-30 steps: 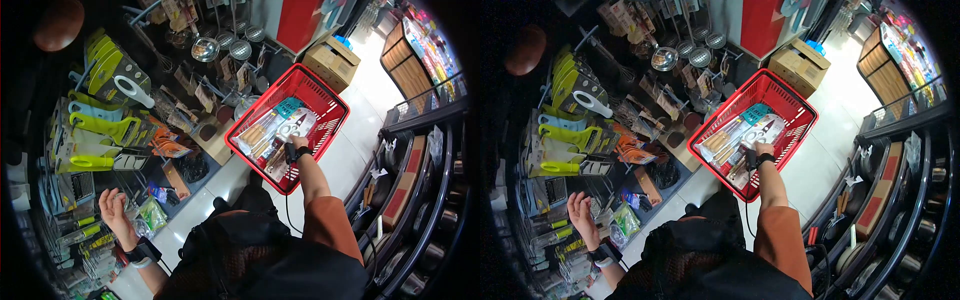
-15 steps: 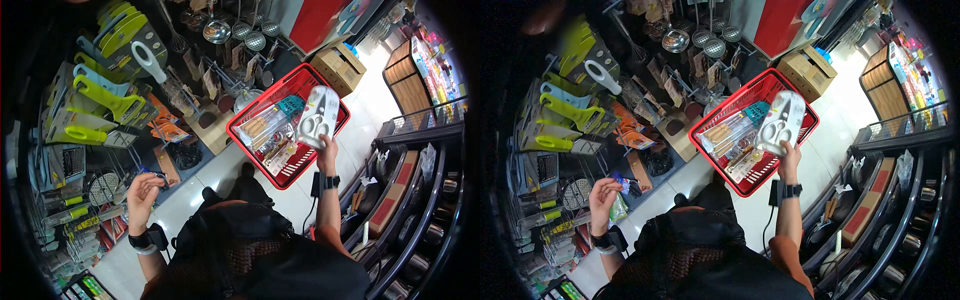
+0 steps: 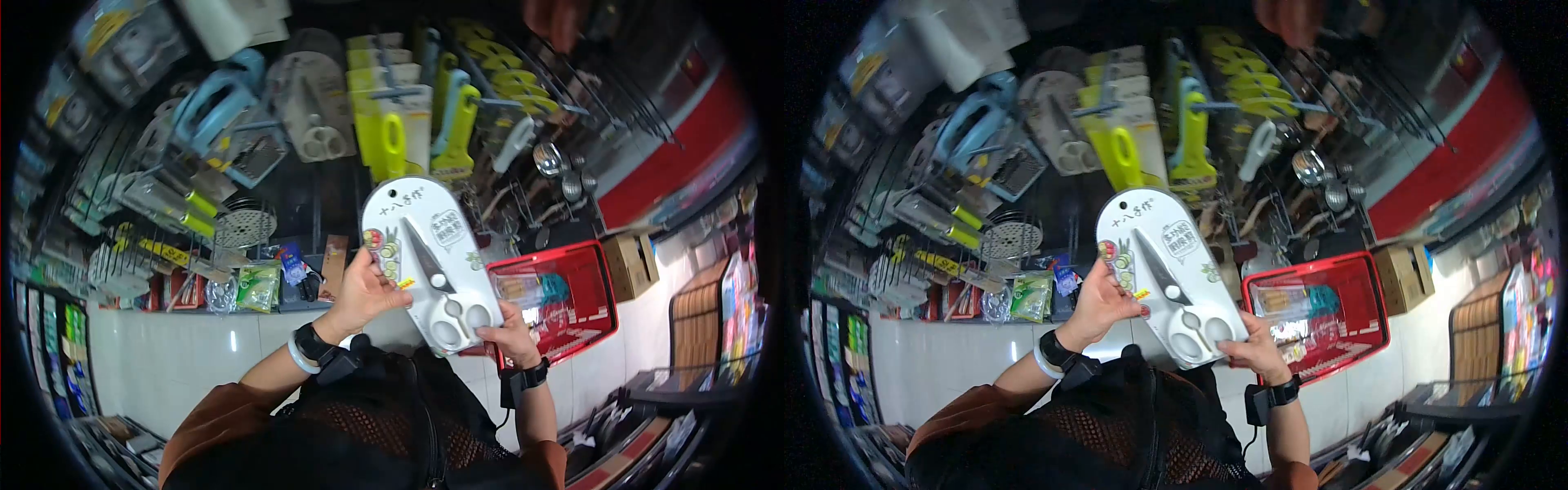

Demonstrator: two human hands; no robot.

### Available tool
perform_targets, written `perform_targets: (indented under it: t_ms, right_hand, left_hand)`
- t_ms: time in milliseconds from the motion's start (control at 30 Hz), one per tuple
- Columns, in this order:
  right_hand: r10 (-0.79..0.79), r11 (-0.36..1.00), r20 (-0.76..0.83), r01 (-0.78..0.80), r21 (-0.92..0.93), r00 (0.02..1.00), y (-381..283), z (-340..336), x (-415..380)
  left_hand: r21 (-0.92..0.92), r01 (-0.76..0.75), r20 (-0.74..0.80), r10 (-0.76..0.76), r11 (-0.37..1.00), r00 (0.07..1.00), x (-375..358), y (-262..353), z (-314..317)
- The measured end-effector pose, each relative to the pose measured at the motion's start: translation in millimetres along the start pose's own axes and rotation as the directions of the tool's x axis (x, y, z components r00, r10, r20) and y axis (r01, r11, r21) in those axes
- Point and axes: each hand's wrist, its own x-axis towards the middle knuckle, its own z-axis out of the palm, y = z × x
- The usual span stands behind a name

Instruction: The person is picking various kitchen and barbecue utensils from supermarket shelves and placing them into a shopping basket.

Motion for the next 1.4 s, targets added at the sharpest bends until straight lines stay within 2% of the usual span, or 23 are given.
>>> perform_targets:
  t_ms: [67, 100, 133, 167, 233, 267, 333, 400, 467, 500, 600, 667, 933, 1000, 1067, 1133, 1167, 1200, 1267, 1300, 1400]
  right_hand:
    - [0.005, 0.972, 0.082, 0.015, -0.233, 0.997, -7.7, 17.4, 22.4]
    - [0.013, 0.966, 0.100, 0.013, -0.257, 0.995, -9.2, 33.8, 36.0]
    - [0.020, 0.961, 0.121, 0.014, -0.276, 0.992, -10.1, 50.0, 48.2]
    - [0.014, 0.956, 0.134, 0.026, -0.291, 0.991, -5.2, 63.2, 61.8]
    - [-0.130, 0.947, 0.157, 0.170, -0.274, 0.979, 9.9, 84.5, 87.7]
    - [-0.131, 0.943, 0.169, 0.176, -0.284, 0.977, 13.7, 94.2, 97.4]
    - [-0.234, 0.923, 0.127, 0.261, -0.283, 0.964, 18.2, 107.9, 110.8]
    - [-0.221, 0.906, 0.142, 0.257, -0.337, 0.965, 20.8, 115.1, 116.8]
    - [-0.248, 0.924, 0.146, 0.279, -0.260, 0.958, 27.2, 120.2, 119.5]
    - [-0.252, 0.923, 0.140, 0.281, -0.262, 0.958, 30.1, 121.3, 117.9]
    - [-0.245, 0.931, 0.127, 0.270, -0.247, 0.961, 36.2, 119.9, 112.4]
    - [-0.252, 0.931, 0.117, 0.274, -0.240, 0.961, 34.4, 122.6, 110.6]
    - [-0.372, 0.881, 0.052, 0.370, -0.294, 0.927, 26.0, 130.1, 127.9]
    - [-0.350, 0.893, 0.054, 0.351, -0.282, 0.935, 24.5, 133.6, 126.0]
    - [-0.328, 0.904, 0.060, 0.332, -0.269, 0.943, 24.1, 136.1, 128.2]
    - [-0.367, 0.878, 0.035, 0.358, -0.318, 0.930, 30.9, 134.1, 134.1]
    - [-0.339, 0.861, 0.027, 0.322, -0.394, 0.940, 32.5, 129.9, 139.8]
    - [-0.339, 0.860, 0.027, 0.322, -0.395, 0.940, 34.8, 127.2, 139.8]
    - [-0.535, 0.668, -0.033, 0.398, -0.629, 0.844, 25.9, 132.0, 134.8]
    - [-0.468, 0.691, -0.016, 0.355, -0.629, 0.884, 24.4, 130.1, 134.1]
    - [-0.487, 0.641, -0.057, 0.312, -0.702, 0.871, 23.4, 113.4, 122.7]
  left_hand:
    - [0.109, -0.162, -0.150, 0.177, 0.981, 0.973, -3.3, 2.5, -11.5]
    - [0.128, -0.221, -0.203, 0.244, 0.967, 0.948, -5.2, 9.7, -22.3]
    - [0.182, -0.156, -0.296, 0.205, 0.971, 0.933, -8.5, 27.4, -23.5]
    - [0.212, -0.245, -0.312, 0.303, 0.946, 0.900, -5.8, 36.5, -29.3]
    - [0.266, -0.399, -0.345, 0.473, 0.878, 0.811, 1.5, 58.1, -35.9]
    - [0.264, -0.412, -0.349, 0.485, 0.872, 0.802, 4.6, 69.9, -41.1]
    - [0.397, -0.256, -0.322, 0.395, 0.882, 0.861, 8.6, 89.0, -52.0]
    - [0.391, -0.290, -0.304, 0.420, 0.873, 0.855, 11.3, 92.8, -62.2]
    - [0.389, -0.249, -0.286, 0.374, 0.887, 0.882, 12.0, 95.1, -68.3]
    - [0.411, -0.325, -0.259, 0.451, 0.851, 0.854, 10.4, 89.4, -70.5]
    - [0.385, -0.403, -0.228, 0.509, 0.830, 0.830, 3.1, 82.7, -65.7]
    - [0.363, -0.367, -0.218, 0.461, 0.857, 0.861, -0.4, 87.3, -63.7]
    - [0.389, -0.459, -0.125, 0.539, 0.799, 0.833, 22.5, 105.4, -65.4]
    - [0.406, -0.331, -0.209, 0.439, 0.852, 0.874, 22.5, 109.7, -67.7]
    - [0.427, -0.313, -0.227, 0.435, 0.849, 0.871, 26.2, 111.4, -67.2]
    - [0.466, -0.299, -0.252, 0.448, 0.833, 0.858, 33.6, 112.7, -69.2]
    - [0.451, -0.335, -0.245, 0.475, 0.827, 0.845, 42.9, 111.1, -75.7]
    - [0.450, -0.335, -0.245, 0.476, 0.828, 0.845, 54.1, 111.1, -85.5]
    - [0.466, -0.315, -0.269, 0.472, 0.827, 0.840, 70.8, 118.5, -91.5]
    - [0.439, -0.361, -0.248, 0.497, 0.823, 0.831, 72.3, 115.6, -94.7]
    - [0.544, -0.321, -0.238, 0.509, 0.775, 0.827, 90.7, 126.4, -106.9]
